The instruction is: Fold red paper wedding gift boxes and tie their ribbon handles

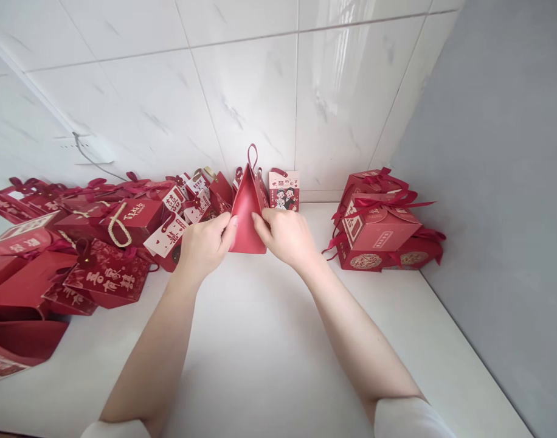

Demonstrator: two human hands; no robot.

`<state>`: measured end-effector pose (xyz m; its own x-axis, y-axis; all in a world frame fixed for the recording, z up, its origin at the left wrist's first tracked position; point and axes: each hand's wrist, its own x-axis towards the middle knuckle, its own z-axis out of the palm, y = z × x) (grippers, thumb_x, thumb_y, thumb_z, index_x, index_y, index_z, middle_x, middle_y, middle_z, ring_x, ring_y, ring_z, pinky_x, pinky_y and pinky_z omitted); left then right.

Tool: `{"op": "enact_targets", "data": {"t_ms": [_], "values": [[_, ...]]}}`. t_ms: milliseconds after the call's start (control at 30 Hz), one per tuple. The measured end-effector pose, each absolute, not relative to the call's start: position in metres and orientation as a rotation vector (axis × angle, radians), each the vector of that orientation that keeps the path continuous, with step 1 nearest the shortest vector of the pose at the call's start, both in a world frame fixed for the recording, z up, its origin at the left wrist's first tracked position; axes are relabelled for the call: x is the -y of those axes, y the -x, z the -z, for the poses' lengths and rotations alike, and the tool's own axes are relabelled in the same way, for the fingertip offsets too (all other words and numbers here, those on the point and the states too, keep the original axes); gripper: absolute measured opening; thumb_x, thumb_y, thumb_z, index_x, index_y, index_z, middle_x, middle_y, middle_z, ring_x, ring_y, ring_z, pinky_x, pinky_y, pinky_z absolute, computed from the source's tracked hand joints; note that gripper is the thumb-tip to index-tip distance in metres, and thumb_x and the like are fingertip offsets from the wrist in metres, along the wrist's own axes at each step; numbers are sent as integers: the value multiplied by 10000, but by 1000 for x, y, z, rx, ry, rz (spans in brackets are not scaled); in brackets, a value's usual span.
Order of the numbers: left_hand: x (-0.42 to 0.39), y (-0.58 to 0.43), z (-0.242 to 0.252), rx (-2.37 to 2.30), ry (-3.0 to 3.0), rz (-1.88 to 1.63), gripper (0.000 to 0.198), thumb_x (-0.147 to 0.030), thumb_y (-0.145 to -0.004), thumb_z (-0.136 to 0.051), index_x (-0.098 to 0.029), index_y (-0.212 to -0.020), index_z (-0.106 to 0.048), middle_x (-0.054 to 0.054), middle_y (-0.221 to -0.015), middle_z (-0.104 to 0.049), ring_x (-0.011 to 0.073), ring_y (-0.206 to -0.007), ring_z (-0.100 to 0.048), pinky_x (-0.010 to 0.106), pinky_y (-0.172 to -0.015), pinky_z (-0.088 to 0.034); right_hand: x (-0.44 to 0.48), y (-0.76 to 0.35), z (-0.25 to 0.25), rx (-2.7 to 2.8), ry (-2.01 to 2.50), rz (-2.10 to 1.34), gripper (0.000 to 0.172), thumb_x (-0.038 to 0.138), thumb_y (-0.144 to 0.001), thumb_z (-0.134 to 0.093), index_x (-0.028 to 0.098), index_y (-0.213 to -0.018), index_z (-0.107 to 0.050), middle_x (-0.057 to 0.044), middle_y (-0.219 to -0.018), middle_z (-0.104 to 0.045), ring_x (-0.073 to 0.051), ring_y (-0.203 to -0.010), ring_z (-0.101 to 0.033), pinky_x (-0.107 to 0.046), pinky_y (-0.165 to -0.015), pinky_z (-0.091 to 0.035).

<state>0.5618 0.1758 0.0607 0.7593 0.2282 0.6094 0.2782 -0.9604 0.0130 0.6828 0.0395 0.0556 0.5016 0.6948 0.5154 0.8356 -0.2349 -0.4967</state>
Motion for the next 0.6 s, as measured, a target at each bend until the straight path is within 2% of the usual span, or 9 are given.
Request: {"op": "enact_targets", "data": {"t_ms": [133, 333, 467, 600], "values": [[-173, -562, -62, 470, 2884, 1033, 399, -369, -974, -395, -191, -619, -434, -20, -492, -461, 109, -448, -377, 281, -499, -187, -42, -684, -54, 1266, 2037, 281, 393, 372, -986, -380, 214, -646, -261, 21, -558, -390, -127, -494, -220, -290, -530, -191], [-172, -555, -68, 394, 3068, 1021, 421, -429, -945, -478, -193, -615, -363, -50, -480, -372, 93, -438, -307, 260, -507, -229, -43, -687, -53, 1109, 2016, 330, 410, 381, -989, -374, 212, -635, -255, 26, -539, -364, -126, -496, -224, -285, -528, -191], [-173, -552, -73, 333, 3124, 957, 387, -385, -966, -436, -196, -653, -307, -53, -503, -315, 99, -461, -263, 256, -512, -224, -43, -685, -52, 982, 1940, 338, 409, 374, -992, -363, 212, -636, -243, 34, -530, -349, -119, -494, -242, -276, -527, -207], [-177, -550, -75, 285, 3192, 872, 335, -333, -989, -368, -200, -690, -298, -51, -538, -338, 102, -479, -262, 256, -520, -219, -46, -683, -50, 959, 1878, 359, 411, 376, -995, -352, 214, -642, -219, 38, -535, -339, -112, -496, -251, -269, -522, -211]]}}
